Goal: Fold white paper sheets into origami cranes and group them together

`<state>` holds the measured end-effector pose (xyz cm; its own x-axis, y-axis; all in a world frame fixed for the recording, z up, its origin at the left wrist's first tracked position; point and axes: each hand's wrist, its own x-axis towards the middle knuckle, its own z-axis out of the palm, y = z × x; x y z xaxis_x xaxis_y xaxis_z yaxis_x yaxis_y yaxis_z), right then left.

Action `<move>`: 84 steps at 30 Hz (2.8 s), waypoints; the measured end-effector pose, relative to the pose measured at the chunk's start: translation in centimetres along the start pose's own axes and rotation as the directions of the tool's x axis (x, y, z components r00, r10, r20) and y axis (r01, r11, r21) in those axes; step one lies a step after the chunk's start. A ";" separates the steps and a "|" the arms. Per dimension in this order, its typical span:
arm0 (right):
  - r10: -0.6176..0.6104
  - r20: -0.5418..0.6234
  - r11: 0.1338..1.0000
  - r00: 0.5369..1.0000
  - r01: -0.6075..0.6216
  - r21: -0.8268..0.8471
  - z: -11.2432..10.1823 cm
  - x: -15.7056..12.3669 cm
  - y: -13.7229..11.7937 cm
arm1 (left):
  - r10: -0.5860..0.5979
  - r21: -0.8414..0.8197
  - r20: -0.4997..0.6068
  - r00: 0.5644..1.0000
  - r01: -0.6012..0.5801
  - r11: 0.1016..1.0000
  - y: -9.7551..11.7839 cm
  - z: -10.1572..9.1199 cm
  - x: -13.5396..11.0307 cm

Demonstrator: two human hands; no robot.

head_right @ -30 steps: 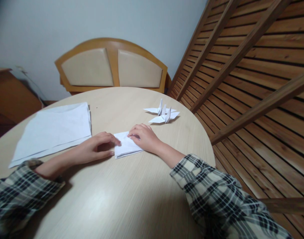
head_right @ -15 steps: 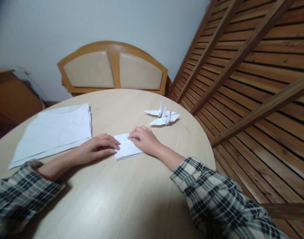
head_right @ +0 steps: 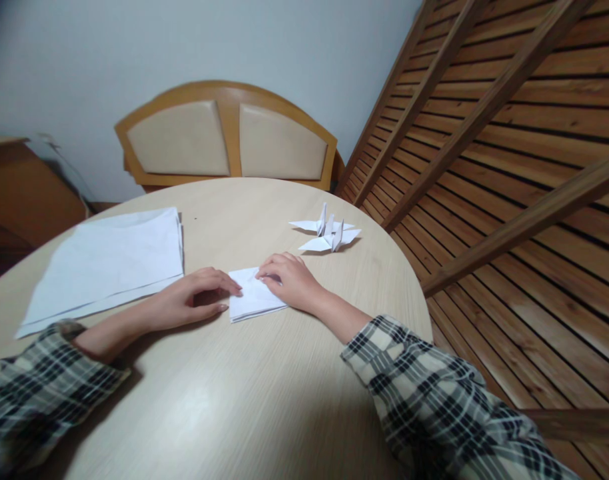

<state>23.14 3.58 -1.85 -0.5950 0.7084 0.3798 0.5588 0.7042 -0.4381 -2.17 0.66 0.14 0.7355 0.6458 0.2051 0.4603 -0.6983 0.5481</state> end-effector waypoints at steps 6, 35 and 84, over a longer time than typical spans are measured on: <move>0.001 -0.008 1.000 1.000 0.000 0.010 -0.1 0.0 -0.1 | -0.006 0.019 0.014 1.000 0.006 1.000 0.8 -0.1 -0.1; -0.005 0.042 1.000 0.999 0.005 -0.005 -0.5 0.0 -0.5 | -0.220 0.073 -0.143 0.965 0.232 0.970 1.3 1.4 1.0; 0.049 0.104 0.994 0.993 -0.038 -0.105 0.1 0.2 -1.8 | -0.184 0.251 -0.173 0.968 0.224 0.942 1.0 0.7 1.0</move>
<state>21.94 2.49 -1.09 -0.6234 0.7333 0.2713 0.6389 0.6778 -0.3640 -0.65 0.46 0.33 0.5408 0.8068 0.2380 0.7230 -0.5904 0.3588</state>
